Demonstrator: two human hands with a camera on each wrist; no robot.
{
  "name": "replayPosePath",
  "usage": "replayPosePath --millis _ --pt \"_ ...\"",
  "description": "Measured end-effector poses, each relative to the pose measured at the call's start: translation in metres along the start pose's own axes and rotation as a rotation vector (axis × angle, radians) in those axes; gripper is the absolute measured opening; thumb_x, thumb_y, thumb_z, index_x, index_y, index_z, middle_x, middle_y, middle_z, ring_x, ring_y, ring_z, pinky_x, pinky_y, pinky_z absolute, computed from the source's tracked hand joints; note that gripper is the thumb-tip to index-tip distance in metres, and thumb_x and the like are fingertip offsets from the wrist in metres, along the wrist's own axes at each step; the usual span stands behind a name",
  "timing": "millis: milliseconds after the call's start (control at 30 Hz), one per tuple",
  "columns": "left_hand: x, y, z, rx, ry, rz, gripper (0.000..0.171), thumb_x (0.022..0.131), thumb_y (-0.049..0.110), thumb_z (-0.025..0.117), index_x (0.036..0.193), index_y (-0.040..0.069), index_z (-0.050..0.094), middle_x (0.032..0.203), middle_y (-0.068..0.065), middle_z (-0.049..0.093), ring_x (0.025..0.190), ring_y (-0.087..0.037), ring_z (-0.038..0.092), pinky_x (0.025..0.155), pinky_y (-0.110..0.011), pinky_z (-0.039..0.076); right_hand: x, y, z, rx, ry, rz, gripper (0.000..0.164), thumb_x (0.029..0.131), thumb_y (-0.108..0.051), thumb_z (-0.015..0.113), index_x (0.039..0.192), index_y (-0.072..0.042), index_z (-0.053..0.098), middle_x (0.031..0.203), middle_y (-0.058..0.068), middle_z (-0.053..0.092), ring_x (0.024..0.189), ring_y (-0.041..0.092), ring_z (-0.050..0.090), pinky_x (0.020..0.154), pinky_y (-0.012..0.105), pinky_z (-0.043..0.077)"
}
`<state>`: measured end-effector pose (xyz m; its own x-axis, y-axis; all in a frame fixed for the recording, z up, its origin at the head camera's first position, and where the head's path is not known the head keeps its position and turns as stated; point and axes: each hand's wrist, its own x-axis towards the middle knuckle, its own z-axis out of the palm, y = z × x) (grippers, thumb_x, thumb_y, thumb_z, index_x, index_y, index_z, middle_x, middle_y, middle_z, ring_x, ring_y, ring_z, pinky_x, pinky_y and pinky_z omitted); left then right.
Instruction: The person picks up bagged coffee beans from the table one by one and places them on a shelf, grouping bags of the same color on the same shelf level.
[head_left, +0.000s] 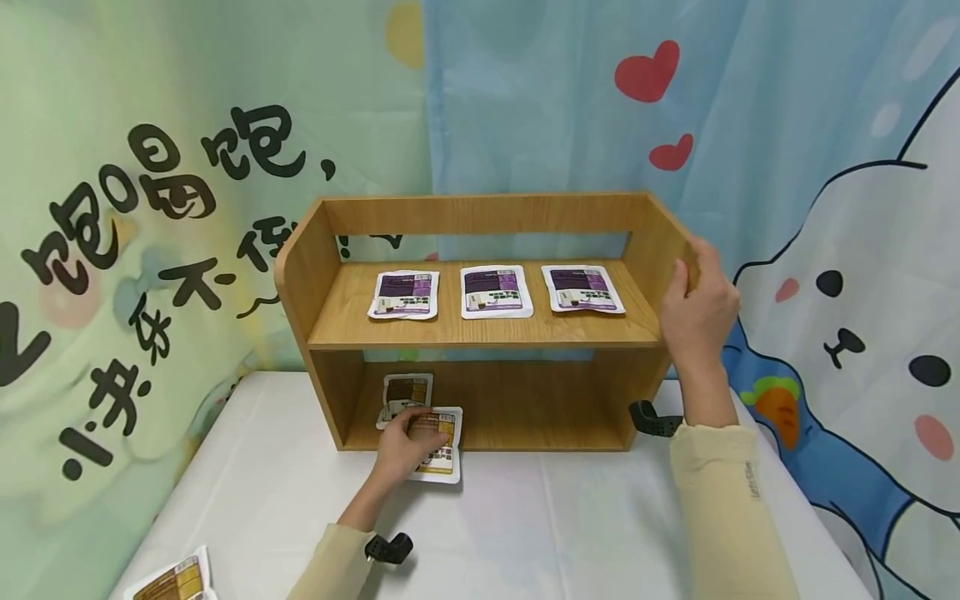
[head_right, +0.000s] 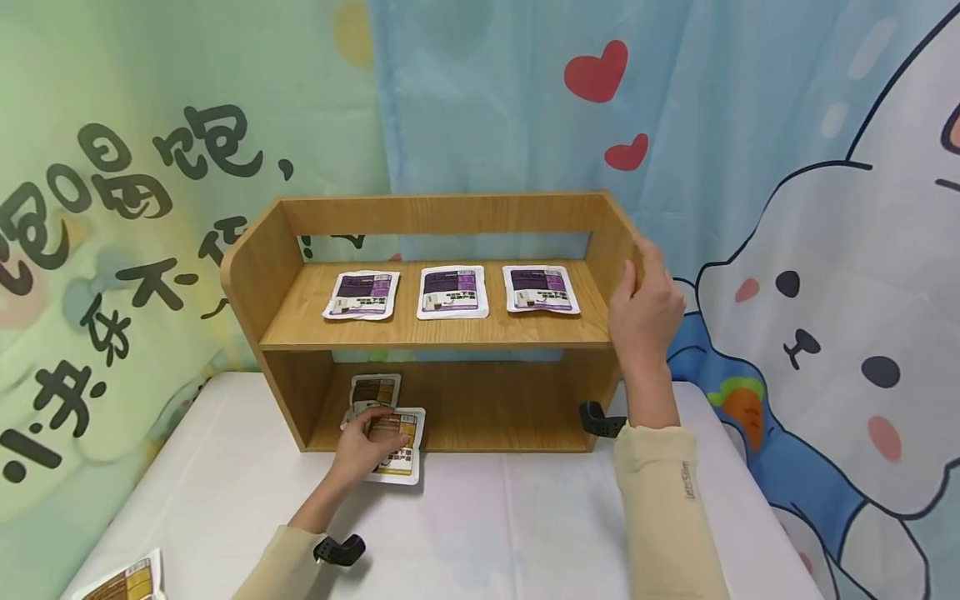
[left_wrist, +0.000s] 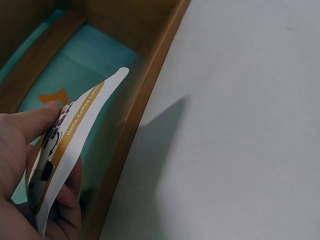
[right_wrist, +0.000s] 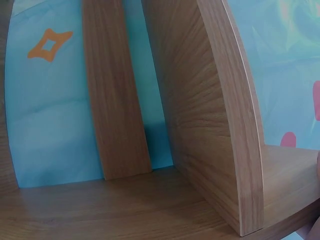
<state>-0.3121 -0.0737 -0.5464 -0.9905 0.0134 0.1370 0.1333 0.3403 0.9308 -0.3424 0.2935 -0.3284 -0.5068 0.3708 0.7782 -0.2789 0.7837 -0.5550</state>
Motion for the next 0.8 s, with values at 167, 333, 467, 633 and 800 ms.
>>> replayPosePath --millis 167,333,467,633,800 --pt "0.016 0.008 0.017 -0.019 -0.02 0.018 0.053 0.076 0.023 0.085 0.122 0.007 0.064 0.131 -0.018 0.055 0.123 -0.038 0.048 0.098 -0.051 0.04 0.002 -0.001 0.001 -0.006 -0.009 -0.001 0.035 0.102 -0.026 0.05 0.135 -0.015 0.055 0.124 0.012 0.064 0.105 0.034 0.064 0.083 0.048 0.052" --pt "0.025 0.011 0.034 -0.048 -0.045 0.013 0.052 0.077 0.022 0.084 0.122 0.007 0.063 0.133 -0.018 0.053 0.126 -0.037 0.046 0.099 -0.051 0.039 0.0 -0.001 0.001 -0.001 -0.006 -0.007 0.034 0.102 -0.024 0.051 0.133 -0.014 0.056 0.123 0.013 0.065 0.104 0.034 0.064 0.082 0.049 0.052" --pt "0.031 0.011 0.046 -0.029 -0.057 -0.014 0.052 0.078 0.024 0.083 0.123 0.008 0.062 0.136 -0.018 0.051 0.127 -0.038 0.044 0.1 -0.051 0.037 0.0 -0.001 0.0 -0.002 -0.001 -0.003 0.033 0.102 -0.024 0.051 0.134 -0.016 0.056 0.123 0.012 0.064 0.106 0.033 0.064 0.083 0.047 0.052" --pt "0.037 0.01 0.056 0.009 -0.042 -0.022 0.051 0.078 0.022 0.083 0.122 0.007 0.062 0.136 -0.019 0.052 0.127 -0.039 0.044 0.101 -0.052 0.036 -0.002 -0.002 -0.002 -0.001 -0.01 0.012 0.033 0.102 -0.022 0.051 0.134 -0.016 0.055 0.124 0.011 0.064 0.107 0.032 0.063 0.084 0.047 0.052" --pt "0.045 0.013 0.065 0.039 -0.031 -0.007 0.051 0.078 0.024 0.082 0.122 0.008 0.063 0.134 -0.019 0.054 0.124 -0.04 0.046 0.1 -0.053 0.037 -0.002 -0.001 -0.003 0.004 -0.014 0.003 0.033 0.102 -0.022 0.051 0.134 -0.015 0.055 0.123 0.013 0.064 0.105 0.034 0.064 0.083 0.049 0.052"
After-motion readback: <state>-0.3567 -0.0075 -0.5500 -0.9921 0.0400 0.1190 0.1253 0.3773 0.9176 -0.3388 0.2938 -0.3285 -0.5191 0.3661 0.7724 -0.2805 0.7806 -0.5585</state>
